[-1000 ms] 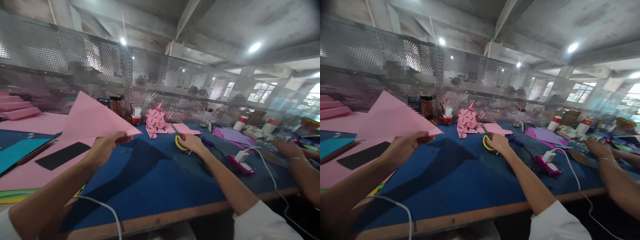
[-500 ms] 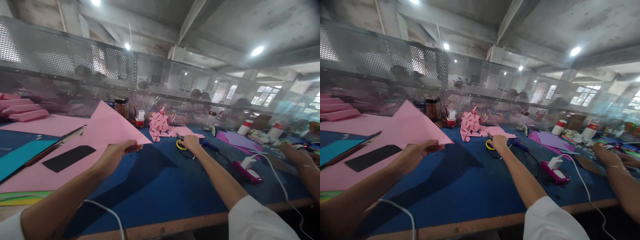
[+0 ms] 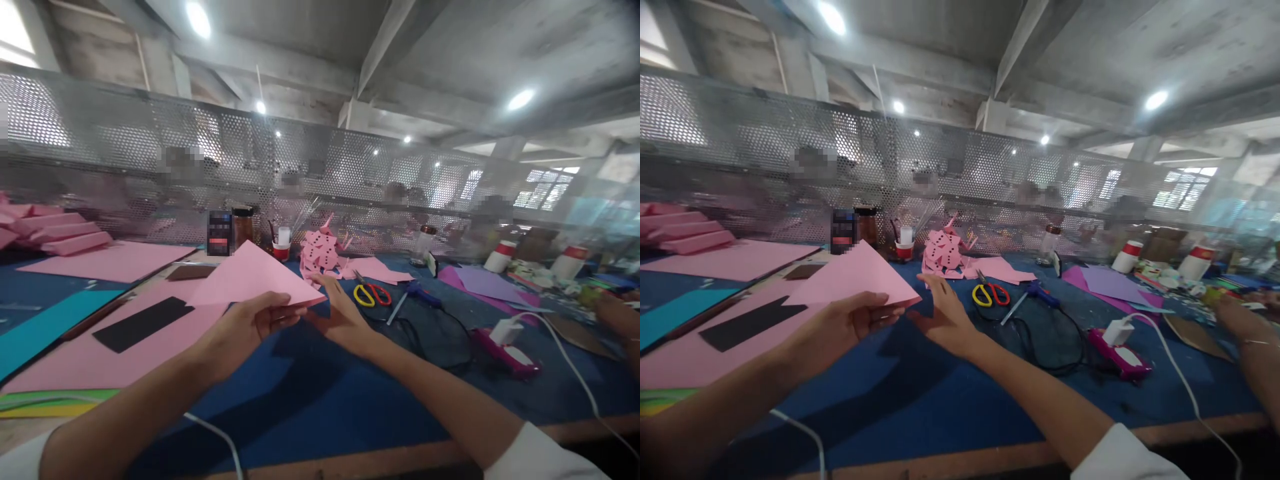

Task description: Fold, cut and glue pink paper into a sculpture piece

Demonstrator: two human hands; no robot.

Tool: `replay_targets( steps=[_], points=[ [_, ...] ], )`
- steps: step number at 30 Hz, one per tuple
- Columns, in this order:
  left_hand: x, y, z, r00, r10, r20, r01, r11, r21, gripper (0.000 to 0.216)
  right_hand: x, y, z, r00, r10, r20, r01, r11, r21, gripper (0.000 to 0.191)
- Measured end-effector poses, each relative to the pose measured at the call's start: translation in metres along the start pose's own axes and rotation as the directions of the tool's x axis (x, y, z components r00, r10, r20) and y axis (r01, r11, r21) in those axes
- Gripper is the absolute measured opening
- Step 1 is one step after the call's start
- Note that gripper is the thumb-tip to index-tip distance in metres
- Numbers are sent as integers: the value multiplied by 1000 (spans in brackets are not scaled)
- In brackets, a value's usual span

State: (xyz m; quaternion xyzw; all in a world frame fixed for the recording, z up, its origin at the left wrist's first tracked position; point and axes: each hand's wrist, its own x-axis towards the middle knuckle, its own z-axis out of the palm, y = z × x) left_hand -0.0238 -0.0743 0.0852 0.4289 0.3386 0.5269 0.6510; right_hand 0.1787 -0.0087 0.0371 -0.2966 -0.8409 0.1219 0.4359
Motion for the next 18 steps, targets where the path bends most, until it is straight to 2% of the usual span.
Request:
replay_targets(
  steps=[3,5,8,11,12,13,18],
  points=[
    [-3,6,8,999,-22,45,24,999,-39,21,11,-6,-7,996,-20,-86,24,998,50,36],
    [-4,11,12,998,-18,58,21,998,-57,22,16,-11,-13,993,-5,-119,15,996,83,24],
    [-3,20,17,998,6,66,0,997,-77,25,20,-21,-19,992,-20,-127,40,987,158,27],
    [-3,32,23,996,34,81,-26,995,-100,25,22,-32,-20,987,-121,-109,144,960,239,61],
    [-4,37,26,996,36,77,-28,994,-104,23,22,-36,-19,984,-146,-106,168,954,247,66],
    [-5,42,28,996,28,83,-19,995,-100,20,23,-40,-19,982,-160,-104,182,951,251,66],
    [-13,62,39,991,10,130,-1,998,-66,23,30,-58,-23,982,-120,-149,157,951,266,36]
  ],
)
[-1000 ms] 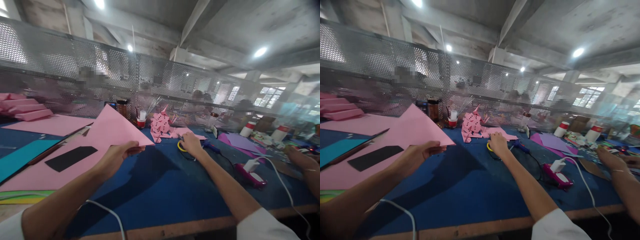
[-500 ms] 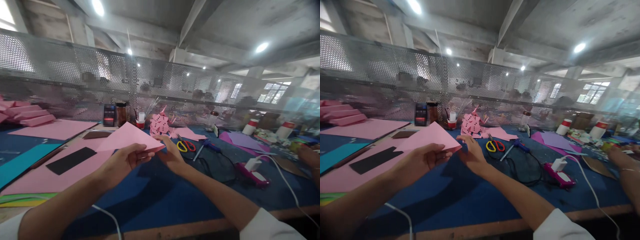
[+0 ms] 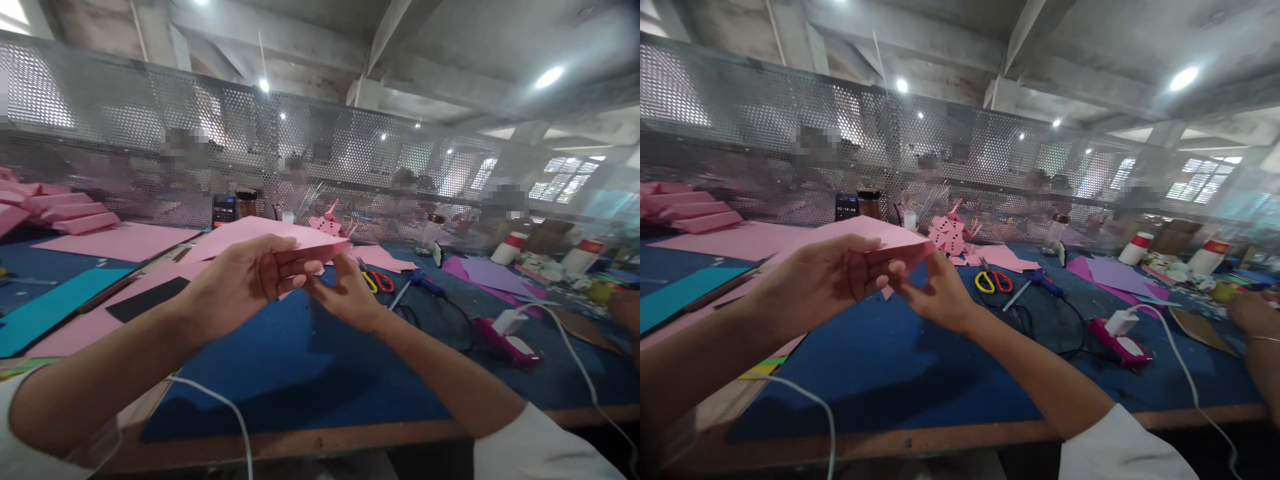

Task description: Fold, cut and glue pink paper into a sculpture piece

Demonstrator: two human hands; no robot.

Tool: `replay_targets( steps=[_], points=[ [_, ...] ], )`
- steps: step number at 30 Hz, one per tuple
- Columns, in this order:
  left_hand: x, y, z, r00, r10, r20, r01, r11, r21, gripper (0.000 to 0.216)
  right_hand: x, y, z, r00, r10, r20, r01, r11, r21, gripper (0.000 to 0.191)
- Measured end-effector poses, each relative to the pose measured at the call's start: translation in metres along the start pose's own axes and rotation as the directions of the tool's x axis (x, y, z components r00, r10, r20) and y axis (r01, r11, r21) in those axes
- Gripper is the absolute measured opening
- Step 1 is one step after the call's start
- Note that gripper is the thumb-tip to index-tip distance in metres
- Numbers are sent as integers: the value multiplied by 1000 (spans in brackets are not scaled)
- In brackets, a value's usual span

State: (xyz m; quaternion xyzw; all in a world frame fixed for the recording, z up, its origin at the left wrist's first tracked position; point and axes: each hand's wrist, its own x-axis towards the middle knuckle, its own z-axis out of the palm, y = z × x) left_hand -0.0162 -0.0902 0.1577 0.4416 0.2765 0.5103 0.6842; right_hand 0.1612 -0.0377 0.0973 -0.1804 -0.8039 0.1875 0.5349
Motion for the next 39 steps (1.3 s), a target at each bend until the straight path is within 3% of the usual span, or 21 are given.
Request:
replay_targets(
  steps=[4,9,12,14,16,17,18,20,21,22,24,25,27,29,31,32,34,36,39],
  points=[
    [-4,9,4,999,33,34,-32,999,-26,30,6,-9,-4,998,61,-23,-61,998,-7,25],
    [-11,16,6,993,58,104,-58,998,-1,31,15,-14,-9,997,-1,-79,6,998,60,9],
    [-15,22,9,966,104,235,-132,985,109,40,22,-19,-17,988,47,-148,-37,997,68,17],
    [-19,25,9,945,182,272,-255,930,264,47,27,-22,-26,978,100,-182,-97,995,27,21],
    [-22,26,8,902,353,250,-433,750,500,44,31,-26,-38,968,135,-213,-142,990,-20,22],
    [-24,27,6,849,466,248,-507,589,630,41,33,-27,-43,964,155,-218,-166,986,-30,24],
    [-25,27,4,770,579,267,-547,385,743,39,34,-28,-49,961,175,-215,-186,982,-29,25],
    [-28,29,-1,578,722,381,-508,-48,860,37,37,-30,-58,961,213,-176,-216,976,3,27],
    [-29,30,-3,491,754,436,-446,-212,869,41,39,-32,-62,962,233,-144,-231,972,30,28],
    [-29,32,-7,449,761,469,-378,-314,871,49,40,-33,-66,960,259,-109,-254,966,58,28],
    [-28,35,-13,469,772,430,-285,-328,901,65,42,-34,-71,945,325,-35,-320,942,103,32],
    [-25,37,-17,558,752,351,-256,-246,935,66,43,-34,-73,933,359,2,-357,927,115,34],
    [-18,39,-26,678,698,230,-304,-18,952,65,43,-29,-76,901,426,78,-433,894,117,38],
    [-8,36,-38,867,487,107,-263,266,927,58,41,-18,-76,859,491,145,-504,860,77,41],
    [3,28,-53,958,285,21,-166,494,854,61,36,0,-71,808,560,184,-563,826,-40,42],
    [8,21,-62,969,245,-3,-135,544,828,59,31,10,-67,785,589,190,-576,808,-124,41],
    [17,3,-81,986,165,18,-99,496,863,53,20,32,-57,721,651,240,-566,752,-338,34],
    [23,-19,-98,973,216,80,-133,244,961,42,6,53,-47,678,681,275,-565,723,-398,30],
    [24,-51,-115,968,216,127,-153,105,983,33,-12,76,-36,626,715,311,-544,686,-483,30]
  ],
)
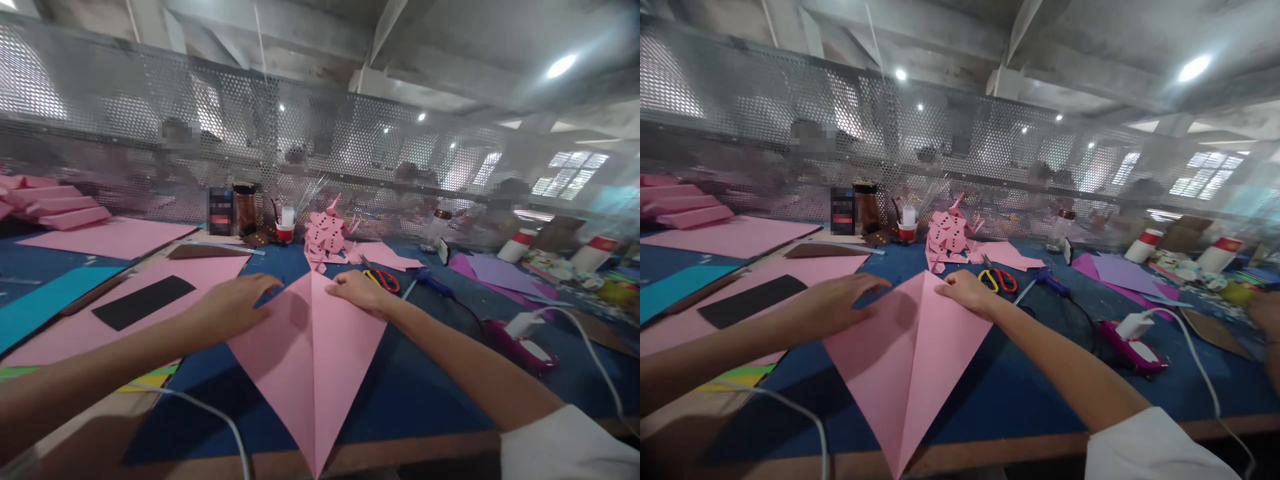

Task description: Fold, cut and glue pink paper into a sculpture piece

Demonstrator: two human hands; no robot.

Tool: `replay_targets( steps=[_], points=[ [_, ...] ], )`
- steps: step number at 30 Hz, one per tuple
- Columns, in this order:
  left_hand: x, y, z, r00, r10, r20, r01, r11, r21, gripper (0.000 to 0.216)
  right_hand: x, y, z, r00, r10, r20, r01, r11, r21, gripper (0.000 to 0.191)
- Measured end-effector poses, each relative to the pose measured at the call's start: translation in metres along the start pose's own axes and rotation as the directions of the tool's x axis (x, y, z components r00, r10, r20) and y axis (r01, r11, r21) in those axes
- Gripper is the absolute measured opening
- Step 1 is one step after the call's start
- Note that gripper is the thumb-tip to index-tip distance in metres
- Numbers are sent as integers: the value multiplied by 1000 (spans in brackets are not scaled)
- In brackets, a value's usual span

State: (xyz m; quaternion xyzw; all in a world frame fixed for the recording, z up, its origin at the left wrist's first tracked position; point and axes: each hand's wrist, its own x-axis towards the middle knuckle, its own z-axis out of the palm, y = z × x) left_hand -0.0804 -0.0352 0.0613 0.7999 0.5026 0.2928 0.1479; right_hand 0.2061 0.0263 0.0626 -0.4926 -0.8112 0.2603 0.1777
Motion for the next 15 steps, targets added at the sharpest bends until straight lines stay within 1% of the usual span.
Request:
replay_targets(
  steps=[1,2,3,4,6,10,13,15],
  points=[
    [-3,-3,9,999,39,10,-39,998,48,33,2,5,5,1000,10,12,-9,999,-36,29],
    [-4,-5,16,991,128,50,-135,975,179,33,3,10,8,1000,19,18,-17,997,-72,29],
    [-5,-5,23,976,189,112,-213,937,276,35,5,13,11,999,29,20,-27,994,-107,30],
    [-5,-5,30,960,225,165,-269,904,333,36,6,16,12,999,41,16,-38,990,-139,30],
    [-2,-2,41,927,282,248,-360,852,380,33,8,18,13,998,70,-7,-70,978,-195,33],
    [9,3,58,915,279,292,-382,831,404,35,13,16,16,990,121,-74,-137,954,-267,31],
    [14,3,67,923,280,264,-368,841,396,36,17,16,21,988,123,-93,-144,951,-275,26],
    [14,1,71,927,286,240,-361,856,371,36,19,19,24,989,117,-96,-138,953,-268,27]
  ],
)
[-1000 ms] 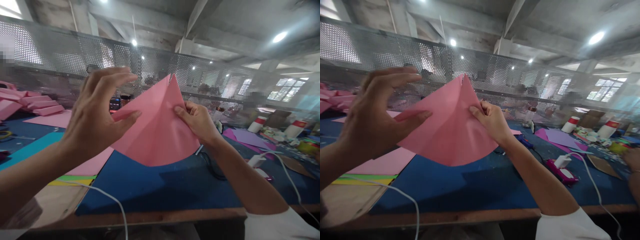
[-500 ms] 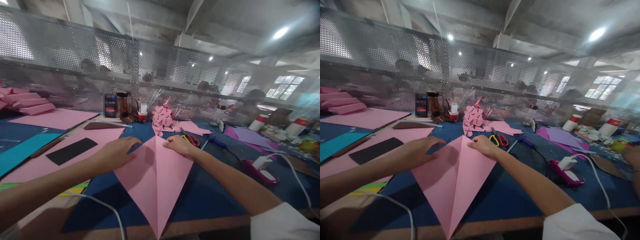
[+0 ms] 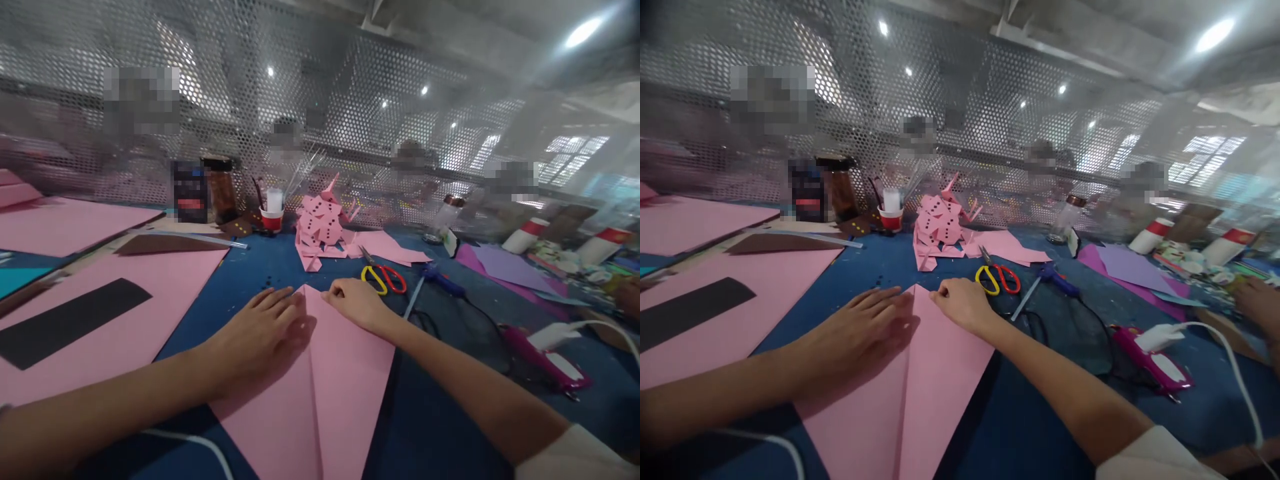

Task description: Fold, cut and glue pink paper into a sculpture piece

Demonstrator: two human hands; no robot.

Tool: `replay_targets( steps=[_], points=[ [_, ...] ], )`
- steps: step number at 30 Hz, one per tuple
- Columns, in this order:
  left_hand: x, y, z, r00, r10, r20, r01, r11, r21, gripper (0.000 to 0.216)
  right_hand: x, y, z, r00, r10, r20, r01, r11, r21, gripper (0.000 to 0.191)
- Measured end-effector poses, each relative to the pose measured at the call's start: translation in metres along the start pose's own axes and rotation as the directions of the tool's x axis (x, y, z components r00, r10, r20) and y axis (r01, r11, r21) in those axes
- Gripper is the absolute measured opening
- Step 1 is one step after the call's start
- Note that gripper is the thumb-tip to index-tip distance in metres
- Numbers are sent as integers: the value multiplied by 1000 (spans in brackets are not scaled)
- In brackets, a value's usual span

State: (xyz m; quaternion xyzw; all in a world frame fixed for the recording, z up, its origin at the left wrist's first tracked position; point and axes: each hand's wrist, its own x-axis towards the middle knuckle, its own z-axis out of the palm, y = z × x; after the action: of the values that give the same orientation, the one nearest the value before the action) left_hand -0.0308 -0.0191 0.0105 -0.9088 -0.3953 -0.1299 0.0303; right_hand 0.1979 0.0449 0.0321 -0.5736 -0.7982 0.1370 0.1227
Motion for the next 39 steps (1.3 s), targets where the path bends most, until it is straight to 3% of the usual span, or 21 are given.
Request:
replay_targets(
  steps=[9,22,39],
  points=[
    [-9,-4,12,998,-59,-5,58,998,-37,53,1,3,9,1000,8,-28,-7,1000,30,30],
    [-12,-7,13,999,-43,-5,43,999,-25,58,2,12,23,995,-21,-97,28,997,72,32],
    [-13,-8,11,998,-45,40,45,999,-6,63,3,13,14,999,-37,-29,39,995,92,39]
  ],
)
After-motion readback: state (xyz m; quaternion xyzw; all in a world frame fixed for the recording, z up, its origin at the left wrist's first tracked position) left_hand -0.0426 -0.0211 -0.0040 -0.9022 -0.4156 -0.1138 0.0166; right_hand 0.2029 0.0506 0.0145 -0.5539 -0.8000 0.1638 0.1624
